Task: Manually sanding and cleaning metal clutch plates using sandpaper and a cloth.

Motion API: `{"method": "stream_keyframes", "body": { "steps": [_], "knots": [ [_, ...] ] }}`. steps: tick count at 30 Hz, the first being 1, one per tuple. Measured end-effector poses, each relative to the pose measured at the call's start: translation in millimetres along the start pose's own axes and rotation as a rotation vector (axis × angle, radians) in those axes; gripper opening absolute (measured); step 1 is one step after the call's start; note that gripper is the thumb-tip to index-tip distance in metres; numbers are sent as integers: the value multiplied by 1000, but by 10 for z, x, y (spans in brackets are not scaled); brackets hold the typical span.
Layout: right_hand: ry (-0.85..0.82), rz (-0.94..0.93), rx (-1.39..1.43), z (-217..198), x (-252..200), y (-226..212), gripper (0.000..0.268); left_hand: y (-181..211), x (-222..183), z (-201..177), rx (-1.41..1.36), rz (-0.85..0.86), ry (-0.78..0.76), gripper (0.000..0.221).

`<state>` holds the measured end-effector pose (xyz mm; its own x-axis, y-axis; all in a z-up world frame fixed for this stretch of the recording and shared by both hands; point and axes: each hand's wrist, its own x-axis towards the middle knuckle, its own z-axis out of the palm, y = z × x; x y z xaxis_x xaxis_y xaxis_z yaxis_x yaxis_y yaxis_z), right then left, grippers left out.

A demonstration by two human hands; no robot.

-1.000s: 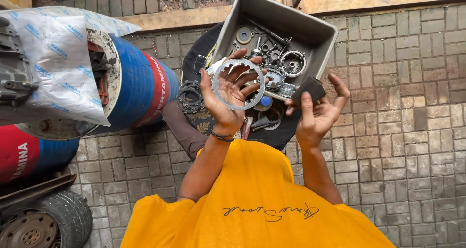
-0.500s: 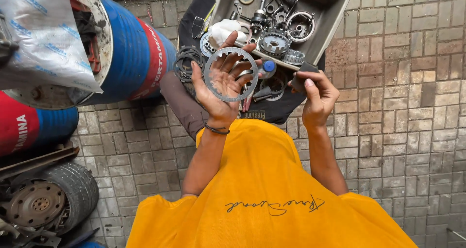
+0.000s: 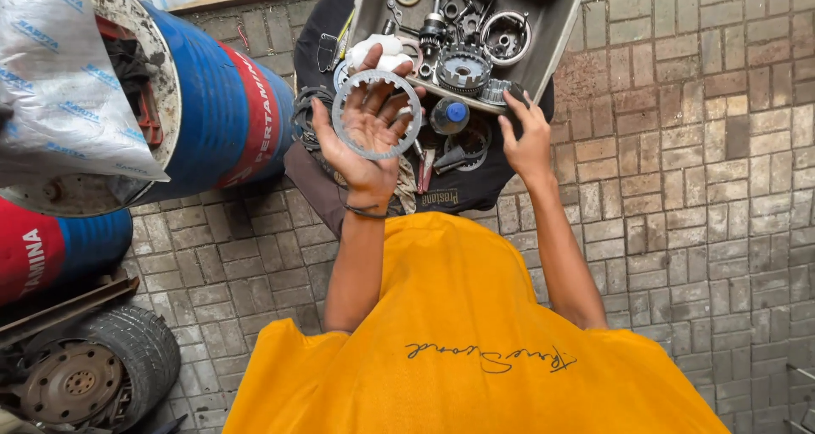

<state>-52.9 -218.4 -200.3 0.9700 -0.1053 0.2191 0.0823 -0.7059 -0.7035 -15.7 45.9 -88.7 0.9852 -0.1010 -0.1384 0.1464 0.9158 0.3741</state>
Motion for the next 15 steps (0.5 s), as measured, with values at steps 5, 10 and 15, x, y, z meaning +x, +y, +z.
{"method": "stream_keyframes", "body": {
  "steps": [5,10,15],
  "knots": [
    [139,-42,82,69,26,72,42,70,-30,17,25,-5,18,86],
    [165,-84,135,141,92,39,41,74,-120,22,32,0,-75,87],
    [189,-89,139,191,91,15,44,163,-286,120,45,-30,-49,85]
  ]
}}
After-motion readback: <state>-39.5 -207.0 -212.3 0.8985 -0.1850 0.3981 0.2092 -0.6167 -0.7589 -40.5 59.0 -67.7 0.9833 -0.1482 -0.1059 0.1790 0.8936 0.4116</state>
